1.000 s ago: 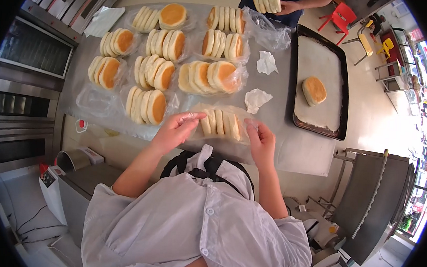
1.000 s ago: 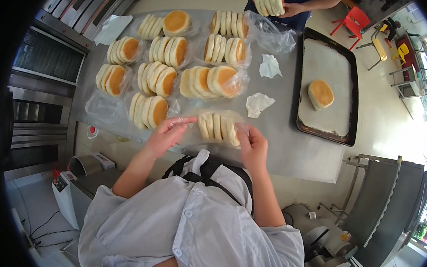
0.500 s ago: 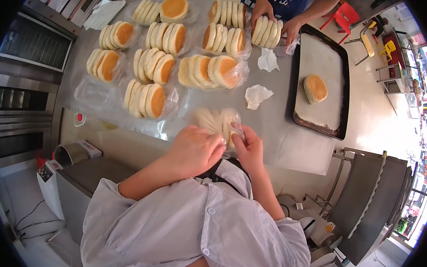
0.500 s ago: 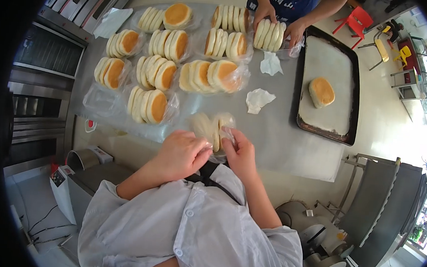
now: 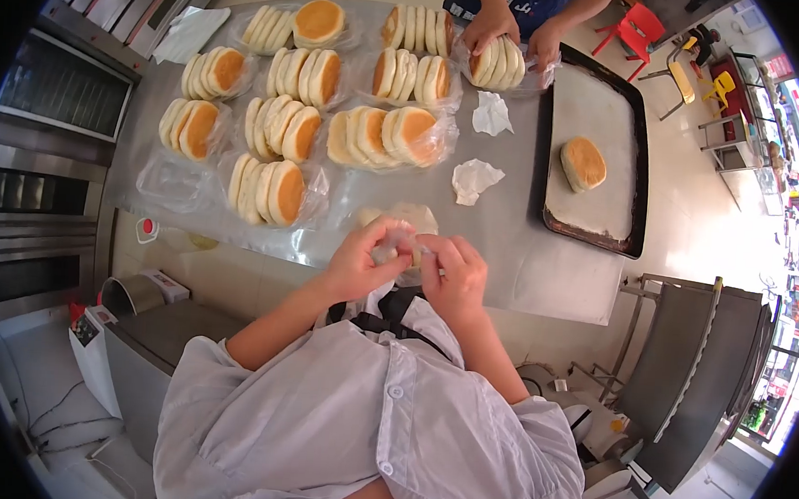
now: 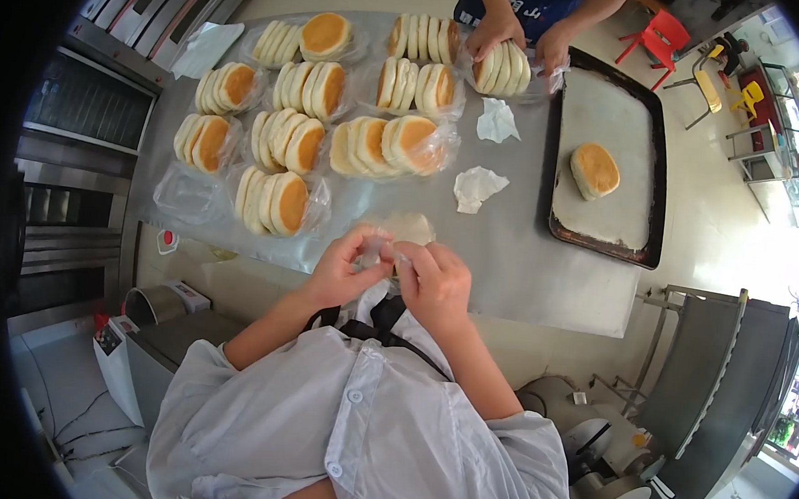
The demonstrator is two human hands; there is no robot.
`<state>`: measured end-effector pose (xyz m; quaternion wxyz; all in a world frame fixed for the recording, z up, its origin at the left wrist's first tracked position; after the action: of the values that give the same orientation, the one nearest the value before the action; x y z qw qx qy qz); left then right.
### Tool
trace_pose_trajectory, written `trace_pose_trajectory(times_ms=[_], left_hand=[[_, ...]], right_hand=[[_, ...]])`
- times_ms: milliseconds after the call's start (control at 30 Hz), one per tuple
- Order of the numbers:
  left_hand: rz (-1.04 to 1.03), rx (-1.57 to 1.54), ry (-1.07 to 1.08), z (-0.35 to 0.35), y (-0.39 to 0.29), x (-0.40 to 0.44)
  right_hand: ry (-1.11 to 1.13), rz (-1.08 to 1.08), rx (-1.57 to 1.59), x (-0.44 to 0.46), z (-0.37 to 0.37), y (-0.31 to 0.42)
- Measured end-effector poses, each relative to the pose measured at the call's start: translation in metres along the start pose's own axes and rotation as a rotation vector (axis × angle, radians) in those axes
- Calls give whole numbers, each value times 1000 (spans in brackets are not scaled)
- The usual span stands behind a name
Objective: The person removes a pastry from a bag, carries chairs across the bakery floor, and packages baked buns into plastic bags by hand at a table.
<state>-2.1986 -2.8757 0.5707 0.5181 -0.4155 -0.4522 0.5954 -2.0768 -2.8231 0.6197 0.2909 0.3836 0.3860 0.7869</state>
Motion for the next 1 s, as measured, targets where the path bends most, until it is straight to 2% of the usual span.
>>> trace_pose_trajectory(times_ms=[33, 67, 133, 167, 233, 333, 400, 467, 567, 633, 700, 733, 767, 800, 833, 867, 900, 933, 967, 1000], left_hand=[[12, 251, 27, 2, -4, 1], [15, 252, 19, 1, 0, 4], [-63, 551, 120, -21, 6, 14], [-64, 554, 111, -22, 5, 18], [-14, 795, 339, -38, 16, 21], [60, 661, 207, -20, 7, 24], [64, 652, 235, -24, 9, 26], [56, 642, 269, -30, 16, 26], [31, 646, 282, -24, 31, 26], [187, 61, 310, -11, 42, 25], [207, 150, 333, 0, 54, 17], [231, 239, 350, 2, 60, 12], [-45, 471, 200, 8, 23, 15], [-47, 471, 196, 5, 18, 13], [-249, 778, 111, 5, -1, 12], [-443, 1079, 23, -1, -16, 5], [-541, 1097, -53, -2, -17, 0], [-538, 1097, -53, -4, -14, -2], [-553, 1075, -78, -3, -14, -5], [-567, 1054, -101, -2, -15, -8]], right_hand=[[0, 38, 22, 0, -5, 3], [7, 42, 26, 2, -8, 4], [46, 165, -30, 5, -15, 15], [49, 174, -28, 7, -14, 15], [104, 119, -20, 8, -12, 5], [68, 36, -66, 4, 4, -14], [32, 68, -77, 3, 1, -22], [113, 103, -85, 3, -9, -31], [14, 153, -146, 6, 3, -23], [53, 217, -103, 0, -2, -13], [232, 300, -99, -21, -27, -2], [234, 302, -100, -22, -35, -6], [173, 319, 8, -18, -37, -8], [113, 334, 118, -16, -36, -8], [61, 63, 145, -8, -35, -34], [72, 66, 147, 0, -35, -37], [273, 100, 61, 11, -54, -40], [470, 134, -28, 16, -71, -44], [648, 46, -56, 11, -88, -56], [648, 44, -54, 13, -91, -61]])
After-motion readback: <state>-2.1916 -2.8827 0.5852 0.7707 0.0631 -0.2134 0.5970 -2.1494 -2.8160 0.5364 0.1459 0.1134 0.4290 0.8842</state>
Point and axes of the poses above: each hand's wrist, its own x-axis towards the middle knuckle, its own z-axis out of the back of the hand, y = z × x, the point moved 9 cm from there along x, towards the middle knuckle, and after that the axes turned 14 degrees about x, right-handed, at the moved point
